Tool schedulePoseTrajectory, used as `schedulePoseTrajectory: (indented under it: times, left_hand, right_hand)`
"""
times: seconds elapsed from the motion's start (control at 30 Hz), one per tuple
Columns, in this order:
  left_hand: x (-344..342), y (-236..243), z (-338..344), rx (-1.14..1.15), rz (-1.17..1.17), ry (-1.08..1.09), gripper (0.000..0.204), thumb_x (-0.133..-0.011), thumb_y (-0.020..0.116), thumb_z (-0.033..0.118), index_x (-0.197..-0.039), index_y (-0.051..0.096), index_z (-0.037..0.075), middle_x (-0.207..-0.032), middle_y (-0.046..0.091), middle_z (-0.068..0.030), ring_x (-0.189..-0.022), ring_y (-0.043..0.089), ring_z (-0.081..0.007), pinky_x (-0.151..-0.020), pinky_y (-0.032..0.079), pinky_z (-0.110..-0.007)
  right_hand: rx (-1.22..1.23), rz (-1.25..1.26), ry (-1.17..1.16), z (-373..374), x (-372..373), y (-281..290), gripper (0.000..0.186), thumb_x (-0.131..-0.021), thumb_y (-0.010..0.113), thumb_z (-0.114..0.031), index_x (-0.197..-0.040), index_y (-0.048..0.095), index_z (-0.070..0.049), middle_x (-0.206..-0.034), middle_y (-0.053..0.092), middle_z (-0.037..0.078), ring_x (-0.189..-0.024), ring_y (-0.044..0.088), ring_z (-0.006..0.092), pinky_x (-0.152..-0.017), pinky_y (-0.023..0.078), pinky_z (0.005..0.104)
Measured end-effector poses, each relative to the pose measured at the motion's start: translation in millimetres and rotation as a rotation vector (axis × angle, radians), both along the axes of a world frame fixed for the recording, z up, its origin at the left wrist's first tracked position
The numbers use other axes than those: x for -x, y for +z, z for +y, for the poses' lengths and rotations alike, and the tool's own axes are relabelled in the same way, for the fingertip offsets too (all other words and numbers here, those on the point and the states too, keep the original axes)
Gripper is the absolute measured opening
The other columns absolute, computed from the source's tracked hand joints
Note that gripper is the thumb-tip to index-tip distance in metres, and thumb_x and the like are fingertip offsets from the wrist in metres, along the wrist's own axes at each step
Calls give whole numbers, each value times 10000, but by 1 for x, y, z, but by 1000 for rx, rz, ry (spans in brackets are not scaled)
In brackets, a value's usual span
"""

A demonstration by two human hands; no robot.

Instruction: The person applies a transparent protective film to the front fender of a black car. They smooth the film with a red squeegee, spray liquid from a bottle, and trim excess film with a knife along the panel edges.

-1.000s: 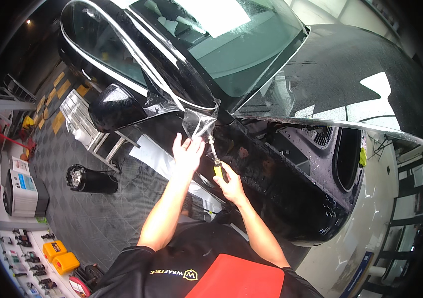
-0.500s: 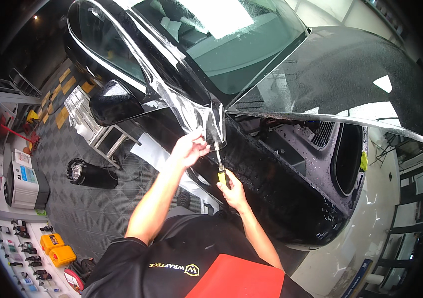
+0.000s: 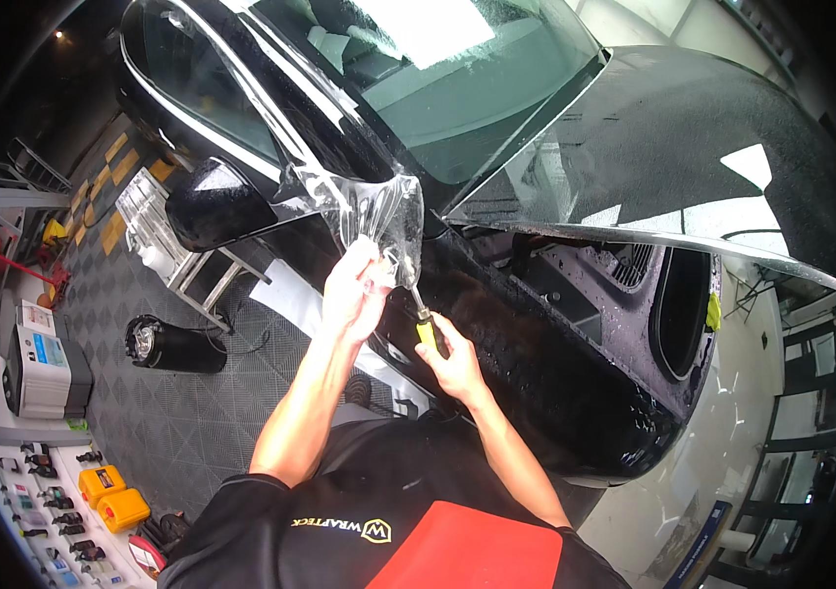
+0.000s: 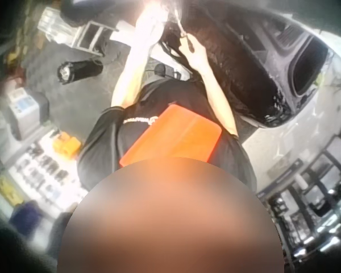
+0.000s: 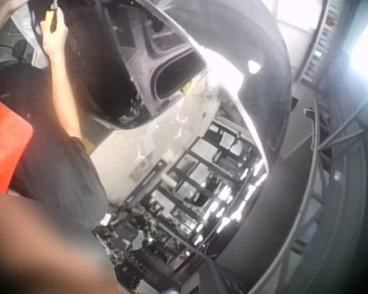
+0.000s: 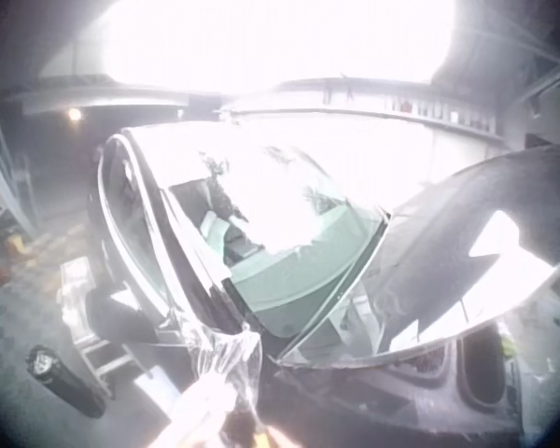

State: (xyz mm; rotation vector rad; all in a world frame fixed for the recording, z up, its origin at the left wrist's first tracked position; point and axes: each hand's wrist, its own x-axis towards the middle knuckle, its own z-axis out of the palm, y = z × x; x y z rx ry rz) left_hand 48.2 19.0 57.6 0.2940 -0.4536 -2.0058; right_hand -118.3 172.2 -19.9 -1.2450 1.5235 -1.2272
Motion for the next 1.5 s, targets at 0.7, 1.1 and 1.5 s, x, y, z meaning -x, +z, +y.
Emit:
schedulePoseTrajectory:
  times: [0.7,1.1,1.5]
  left_hand:
    - [30,-34,23,-114,-188,-128,391,-1110,667,249,-1405,652,-7,-1336,752,-189,-1257,730,-309,-1089,584,-446]
    - [9,-27,27,-160,-233,-184,342,-1134,631,253,-1407,671,51,-1122,825,-110,-931,803,-193,-718,622,-283]
    - [-2,-31,33,-137,-486,-127,461,-1161,578,375,-1445,619,14,-1138,808,-156,-1000,810,-228,-721,619,-295]
  right_hand:
    - [57,67,28,104,7,-25,590,-965,821,-83,-1500,600,35,-1392,721,178,-1298,697,253,-1137,504,365]
    - [-205,-148,-78,97,-8,28,627,-1023,787,-134,-1586,551,10,-1262,734,93,-1124,662,125,-1018,540,314]
    - [-270,-153,129,134,-65,-107,414,-943,878,-225,-1159,565,-61,-987,605,68,-928,601,180,-853,516,367]
